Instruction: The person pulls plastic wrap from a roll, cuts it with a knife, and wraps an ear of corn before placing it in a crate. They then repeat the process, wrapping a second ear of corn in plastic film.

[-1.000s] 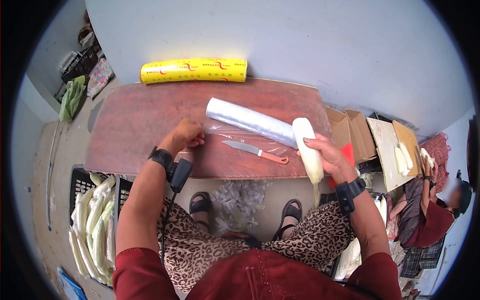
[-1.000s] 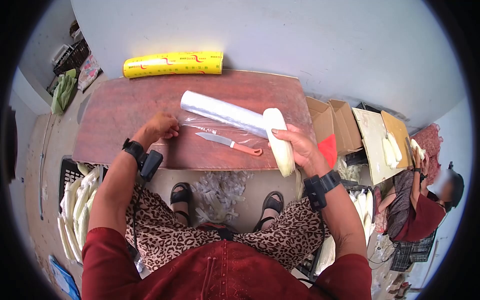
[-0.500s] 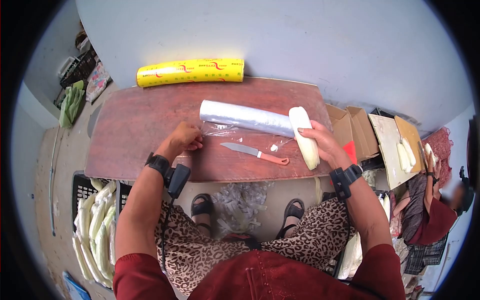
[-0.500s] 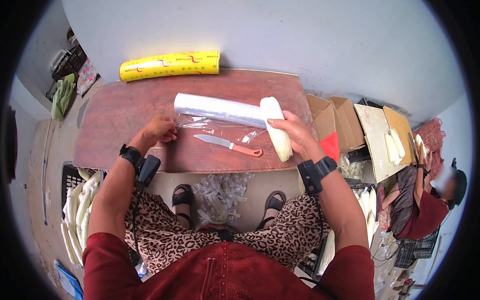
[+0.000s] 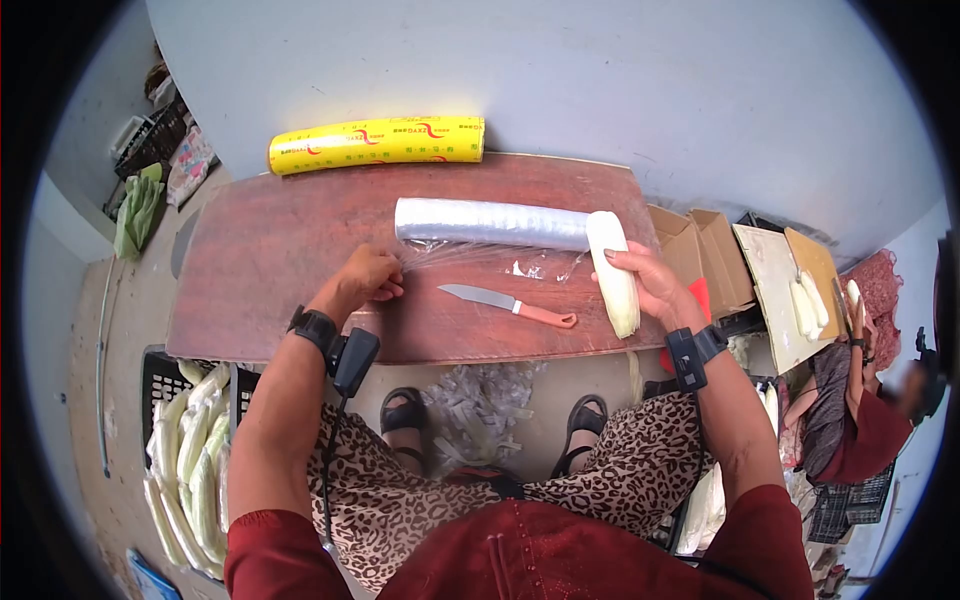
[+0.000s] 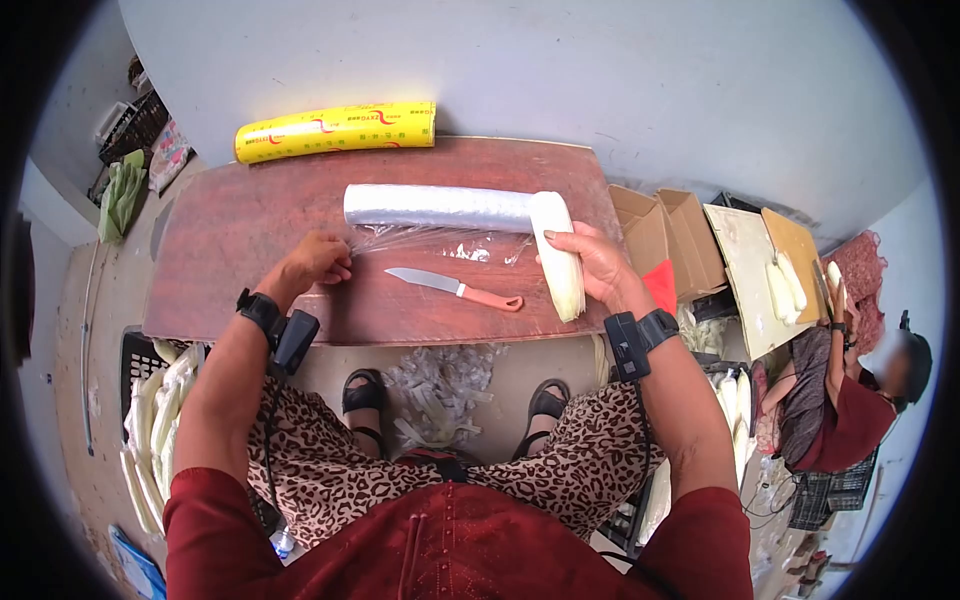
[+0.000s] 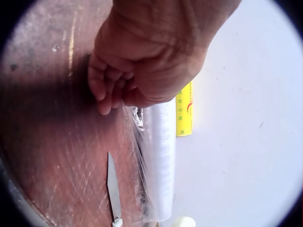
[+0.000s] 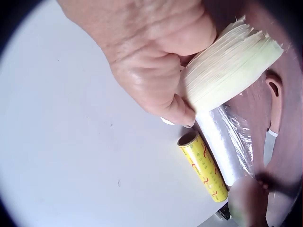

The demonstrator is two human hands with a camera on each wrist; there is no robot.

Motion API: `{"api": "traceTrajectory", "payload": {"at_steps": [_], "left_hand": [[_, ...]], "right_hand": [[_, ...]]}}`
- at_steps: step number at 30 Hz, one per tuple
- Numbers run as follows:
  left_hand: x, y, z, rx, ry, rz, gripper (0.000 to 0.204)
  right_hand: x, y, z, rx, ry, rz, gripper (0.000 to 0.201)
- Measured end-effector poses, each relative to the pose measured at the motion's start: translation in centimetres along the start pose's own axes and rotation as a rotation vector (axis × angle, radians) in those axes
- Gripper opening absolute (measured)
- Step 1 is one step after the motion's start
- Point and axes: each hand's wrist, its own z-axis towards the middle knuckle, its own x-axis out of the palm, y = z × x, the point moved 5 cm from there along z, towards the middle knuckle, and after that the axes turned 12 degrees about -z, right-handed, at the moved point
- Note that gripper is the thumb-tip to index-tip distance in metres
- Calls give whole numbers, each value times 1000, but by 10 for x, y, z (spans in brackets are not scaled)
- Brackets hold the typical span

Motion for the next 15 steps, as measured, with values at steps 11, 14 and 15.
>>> {"api": "traceTrajectory", "payload": {"at_steps": [11,14,15], "left_hand": [[0,0,-1,9,-28,2,9],[0,1,-1,17,-16,-11,10],[0,1,0,19,-8,-19,10]], "right_hand": [[13,-1,6,-7,181,175,52],[7,-12,9,28,191,180,52],[5,-17,10,33,197,178,51]]}}
